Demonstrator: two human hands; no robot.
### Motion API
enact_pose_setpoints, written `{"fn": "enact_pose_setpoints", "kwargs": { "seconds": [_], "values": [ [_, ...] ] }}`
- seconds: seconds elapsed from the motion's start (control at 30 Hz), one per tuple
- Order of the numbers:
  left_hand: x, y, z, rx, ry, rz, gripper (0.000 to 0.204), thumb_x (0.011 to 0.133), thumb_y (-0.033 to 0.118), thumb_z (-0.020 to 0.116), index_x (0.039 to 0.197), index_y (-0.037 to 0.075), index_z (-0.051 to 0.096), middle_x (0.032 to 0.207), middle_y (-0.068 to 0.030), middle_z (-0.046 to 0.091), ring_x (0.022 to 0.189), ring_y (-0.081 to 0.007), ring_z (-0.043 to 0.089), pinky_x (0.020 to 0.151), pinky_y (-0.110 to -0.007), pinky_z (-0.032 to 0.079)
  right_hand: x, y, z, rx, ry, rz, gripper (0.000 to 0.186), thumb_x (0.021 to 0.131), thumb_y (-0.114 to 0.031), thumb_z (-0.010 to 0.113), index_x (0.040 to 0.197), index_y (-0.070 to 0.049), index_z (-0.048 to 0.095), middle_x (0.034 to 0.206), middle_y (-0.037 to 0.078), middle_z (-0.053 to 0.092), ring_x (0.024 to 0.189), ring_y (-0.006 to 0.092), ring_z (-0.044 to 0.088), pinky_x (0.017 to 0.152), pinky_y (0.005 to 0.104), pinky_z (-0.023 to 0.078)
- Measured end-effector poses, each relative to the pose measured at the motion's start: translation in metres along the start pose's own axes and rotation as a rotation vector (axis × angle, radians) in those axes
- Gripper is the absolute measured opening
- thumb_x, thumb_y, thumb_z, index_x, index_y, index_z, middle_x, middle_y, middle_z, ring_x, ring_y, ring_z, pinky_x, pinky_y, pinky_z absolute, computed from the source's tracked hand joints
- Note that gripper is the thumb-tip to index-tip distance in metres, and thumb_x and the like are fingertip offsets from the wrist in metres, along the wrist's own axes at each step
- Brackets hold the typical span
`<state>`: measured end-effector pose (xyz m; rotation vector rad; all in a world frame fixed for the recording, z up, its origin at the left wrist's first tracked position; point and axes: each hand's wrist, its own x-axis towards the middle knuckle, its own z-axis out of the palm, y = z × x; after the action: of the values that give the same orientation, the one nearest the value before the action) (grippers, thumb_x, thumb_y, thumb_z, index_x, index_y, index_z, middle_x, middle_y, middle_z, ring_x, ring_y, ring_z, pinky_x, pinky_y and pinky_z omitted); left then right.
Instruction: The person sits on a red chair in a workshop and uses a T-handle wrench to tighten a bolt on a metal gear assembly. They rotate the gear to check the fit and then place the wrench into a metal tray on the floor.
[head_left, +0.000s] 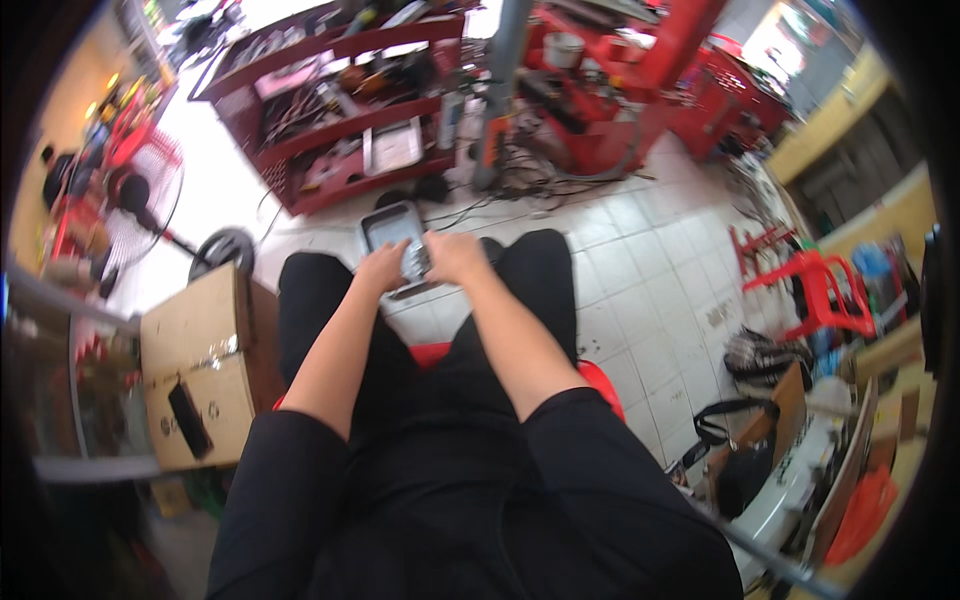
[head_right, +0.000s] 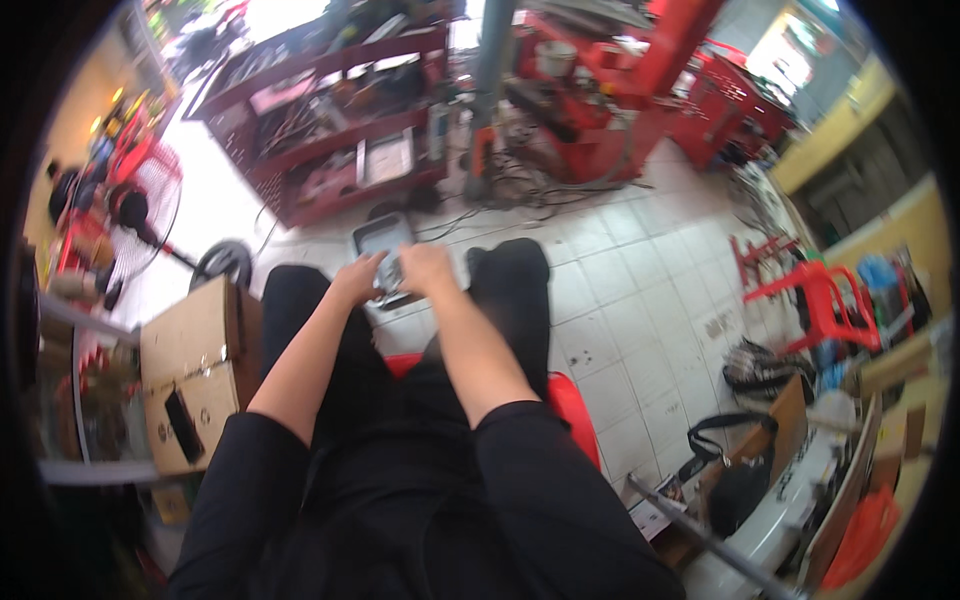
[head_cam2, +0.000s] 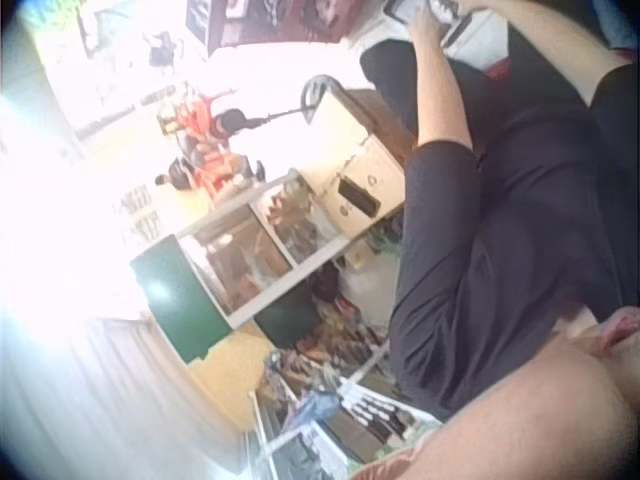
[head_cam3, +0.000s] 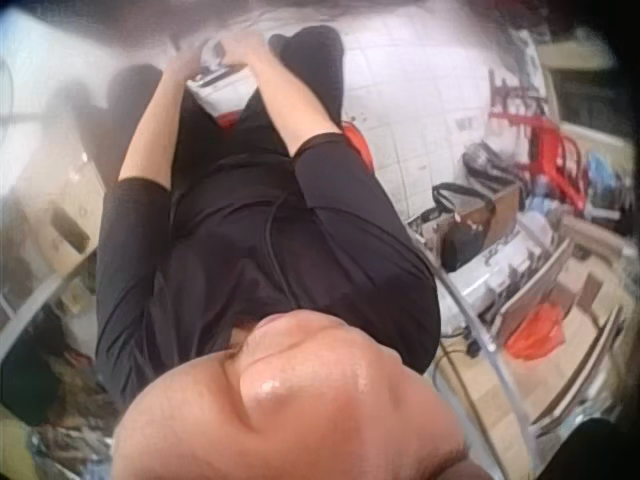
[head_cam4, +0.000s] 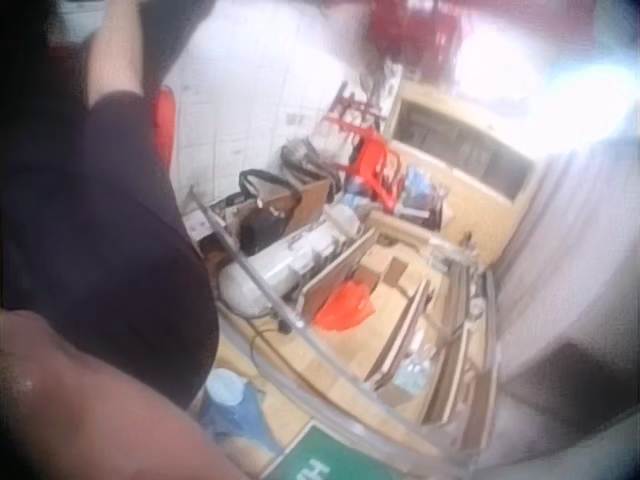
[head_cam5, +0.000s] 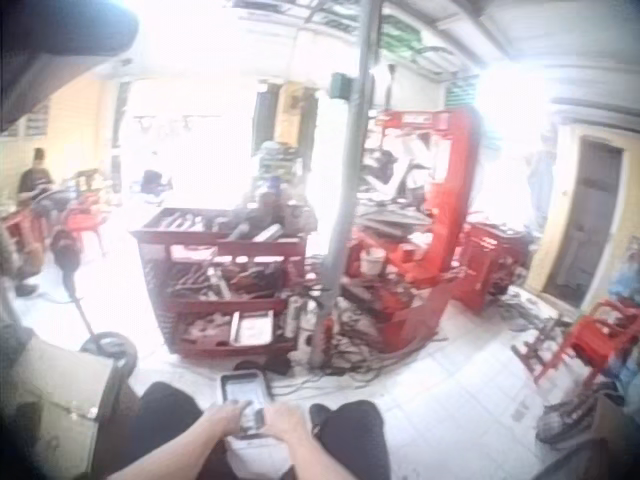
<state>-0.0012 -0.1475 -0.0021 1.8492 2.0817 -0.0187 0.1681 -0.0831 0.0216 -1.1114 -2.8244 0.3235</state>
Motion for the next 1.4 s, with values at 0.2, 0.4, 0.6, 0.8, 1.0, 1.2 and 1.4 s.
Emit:
{"fn": "enact_pose_setpoints", "kwargs": {
  "seconds": [0.2,0.4,0.6,0.8,1.0,1.2,1.4],
  "values": [
    [0.025,-0.017,-0.011,0.24,0.051,0.015,0.121,0.05,0.048,0.086,0.15,0.02,0.023,0.154,-0.0212,0.023,0.143,-0.0367,0.021,0.112,-0.056,0.022,0.042,0.013,-0.009,-0.027,-0.032,-0.006,0.053,0.064,-0.031,0.08,0.104,-0.008,0.055,0.092,0.013,0.069,0.093,0.0311,0.066,0.081,0.0451,0.049],
    [0.039,-0.015,-0.003,0.297,0.022,0.021,0.145,0.039,0.082,0.072,0.153,0.015,0.012,0.157,-0.0198,0.014,0.146,-0.0357,0.006,0.113,-0.061,0.001,0.068,0.022,0.01,-0.065,-0.063,0.019,0.053,0.064,-0.031,0.08,0.107,-0.01,0.056,0.094,0.012,0.069,0.097,0.0295,0.065,0.088,0.0457,0.045],
    [0.057,-0.036,0.006,0.337,-0.102,-0.1,0.147,0.038,0.09,0.063,0.153,0.017,0.011,0.158,-0.0185,0.01,0.146,-0.0365,0.001,0.11,-0.066,-0.001,0.088,0.03,0.034,-0.076,-0.132,0.027,0.055,0.064,-0.029,0.082,0.111,-0.014,0.058,0.116,0.01,0.056,0.118,0.0287,0.05,0.098,0.0487,0.037],
    [0.094,-0.05,0.023,0.31,-0.091,-0.109,0.15,0.035,0.092,0.062,0.153,0.018,0.009,0.158,-0.0194,0.007,0.146,-0.0376,0.0,0.108,-0.071,0.005,0.107,0.049,0.051,-0.259,-0.097,-0.058,0.055,0.062,-0.028,0.082,0.112,-0.019,0.06,0.119,0.008,0.053,0.122,0.028,0.045,0.105,0.0501,0.028],
    [0.116,-0.052,0.031,0.224,-0.216,-0.166,0.148,0.037,0.089,0.066,0.154,0.025,0.001,0.159,-0.0162,-0.003,0.144,-0.0423,-0.006,0.104,-0.075,0.008,0.13,0.054,0.065,-0.28,-0.136,0.066,0.042,0.069,-0.02,0.075,0.109,-0.027,0.062,0.155,0.012,0.022,0.144,0.0406,0.014,0.108,0.071,0.008],
    [0.132,-0.056,0.031,0.121,-0.31,-0.195,0.15,0.036,0.083,0.073,0.153,0.029,-0.004,0.158,-0.0175,-0.006,0.143,-0.0473,0.0,0.1,-0.076,0.021,0.147,0.062,0.094,-0.18,-0.097,0.134,0.04,0.07,-0.018,0.075,0.107,-0.027,0.063,0.157,0.012,0.016,0.143,0.0415,0.015,0.105,0.0738,0.013],
    [0.147,-0.074,0.054,0.03,-0.327,-0.221,0.1,0.065,0.054,0.078,0.145,0.02,0.029,0.146,-0.0208,0.036,0.112,-0.0374,0.06,0.087,-0.043,0.053,0.159,0.051,0.088,-0.09,-0.227,0.152,0.041,0.069,-0.02,0.077,0.107,-0.024,0.062,0.131,0.011,0.047,0.124,0.0352,0.045,0.1,0.0574,0.036]
  ]
}}
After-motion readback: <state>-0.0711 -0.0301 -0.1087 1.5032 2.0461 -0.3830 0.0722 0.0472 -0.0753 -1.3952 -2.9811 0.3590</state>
